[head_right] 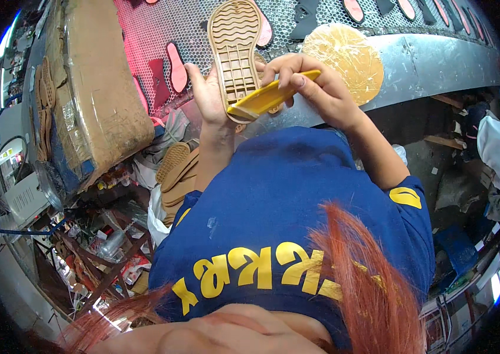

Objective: The person repeatedly picks up brown shoe soles from a white sack and applies a yellowish adhesive to the textured bottom using a yellow plastic scraper. They dip the scraper into a metal bowl to reload adhesive, spread it across the sole, and place the treated sole onto a perforated metal table. The process is repeated for multiple soles throughout the clip.

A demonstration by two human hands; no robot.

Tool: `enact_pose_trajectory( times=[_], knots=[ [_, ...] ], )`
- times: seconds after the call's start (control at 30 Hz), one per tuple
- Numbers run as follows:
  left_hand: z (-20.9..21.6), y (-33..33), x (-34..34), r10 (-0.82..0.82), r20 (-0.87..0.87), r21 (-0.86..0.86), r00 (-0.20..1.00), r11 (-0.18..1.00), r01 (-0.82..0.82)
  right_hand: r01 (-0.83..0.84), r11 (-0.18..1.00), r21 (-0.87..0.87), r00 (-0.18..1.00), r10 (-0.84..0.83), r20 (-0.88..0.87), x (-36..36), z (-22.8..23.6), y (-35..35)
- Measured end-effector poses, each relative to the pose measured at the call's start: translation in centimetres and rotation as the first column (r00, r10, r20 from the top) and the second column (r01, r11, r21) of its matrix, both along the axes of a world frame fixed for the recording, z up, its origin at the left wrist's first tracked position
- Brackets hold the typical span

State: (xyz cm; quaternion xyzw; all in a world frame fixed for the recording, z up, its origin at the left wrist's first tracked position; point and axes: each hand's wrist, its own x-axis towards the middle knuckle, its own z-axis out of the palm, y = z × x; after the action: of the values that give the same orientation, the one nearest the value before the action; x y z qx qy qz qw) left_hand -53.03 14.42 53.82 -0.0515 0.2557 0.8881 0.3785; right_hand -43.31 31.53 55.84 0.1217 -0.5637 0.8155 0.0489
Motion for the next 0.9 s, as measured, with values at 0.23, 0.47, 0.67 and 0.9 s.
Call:
enact_pose_trajectory(
  times=[0.23,0.47,0.67,0.9],
  knots=[
    [-0.5,0.1,0.4,-0.077,0.046,0.082,0.996,0.994,0.073,-0.093,0.995,0.03,0.995,0.093,0.025,-1.8,-0.2,1.2],
    [0.1,0.9,1.1,-0.236,-0.119,-0.128,0.964,0.967,0.221,-0.265,0.948,0.176,0.964,0.26,0.054,-3.6,0.9,3.0],
    [1.1,1.4,1.6,-0.432,-0.207,-0.248,0.878,0.891,0.38,-0.416,0.885,0.21,0.908,0.415,0.051,-4.0,0.1,4.5],
    [1.1,1.3,1.5,-0.486,-0.28,-0.284,0.828,0.866,0.412,-0.067,0.998,0.0,0.981,0.066,-0.185,-3.3,-1.8,8.7]
  ],
)
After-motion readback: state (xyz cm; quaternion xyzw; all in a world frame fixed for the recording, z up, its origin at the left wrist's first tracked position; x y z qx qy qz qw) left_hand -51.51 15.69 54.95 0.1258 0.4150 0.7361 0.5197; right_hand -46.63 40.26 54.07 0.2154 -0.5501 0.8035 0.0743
